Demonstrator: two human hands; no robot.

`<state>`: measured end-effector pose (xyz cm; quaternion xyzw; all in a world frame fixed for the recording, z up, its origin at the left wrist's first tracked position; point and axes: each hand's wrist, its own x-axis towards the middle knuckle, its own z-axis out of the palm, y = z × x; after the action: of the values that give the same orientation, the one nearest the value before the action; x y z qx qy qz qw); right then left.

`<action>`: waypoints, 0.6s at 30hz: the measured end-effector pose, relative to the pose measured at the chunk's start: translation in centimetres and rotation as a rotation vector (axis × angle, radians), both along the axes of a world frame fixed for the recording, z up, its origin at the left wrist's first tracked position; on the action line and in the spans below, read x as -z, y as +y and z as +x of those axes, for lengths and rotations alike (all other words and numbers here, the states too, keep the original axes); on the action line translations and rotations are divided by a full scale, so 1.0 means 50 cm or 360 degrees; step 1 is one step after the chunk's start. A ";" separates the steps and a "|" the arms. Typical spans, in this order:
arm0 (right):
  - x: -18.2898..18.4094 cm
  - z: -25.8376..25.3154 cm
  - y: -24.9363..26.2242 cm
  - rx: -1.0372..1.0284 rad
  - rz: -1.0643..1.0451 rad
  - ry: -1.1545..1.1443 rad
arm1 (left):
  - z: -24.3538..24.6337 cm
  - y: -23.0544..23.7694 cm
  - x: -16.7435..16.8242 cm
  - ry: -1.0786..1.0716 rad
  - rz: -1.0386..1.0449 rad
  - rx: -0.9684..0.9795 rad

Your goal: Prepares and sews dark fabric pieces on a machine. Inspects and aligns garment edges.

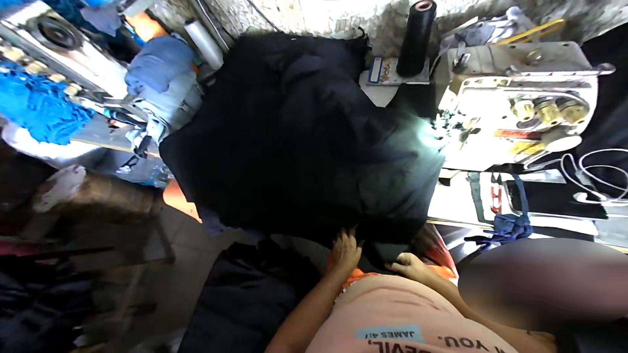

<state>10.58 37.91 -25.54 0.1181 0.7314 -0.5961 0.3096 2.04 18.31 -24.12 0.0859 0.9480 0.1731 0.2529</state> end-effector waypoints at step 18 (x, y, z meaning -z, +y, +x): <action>-0.091 0.020 -0.030 0.0365 0.0454 0.1521 | -0.005 -0.236 -0.130 0.0709 0.0546 0.0002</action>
<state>11.56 36.41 -20.98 -0.0471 0.8476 -0.5079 -0.1461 1.81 6.49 -17.64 0.1640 0.9370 0.3077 0.0200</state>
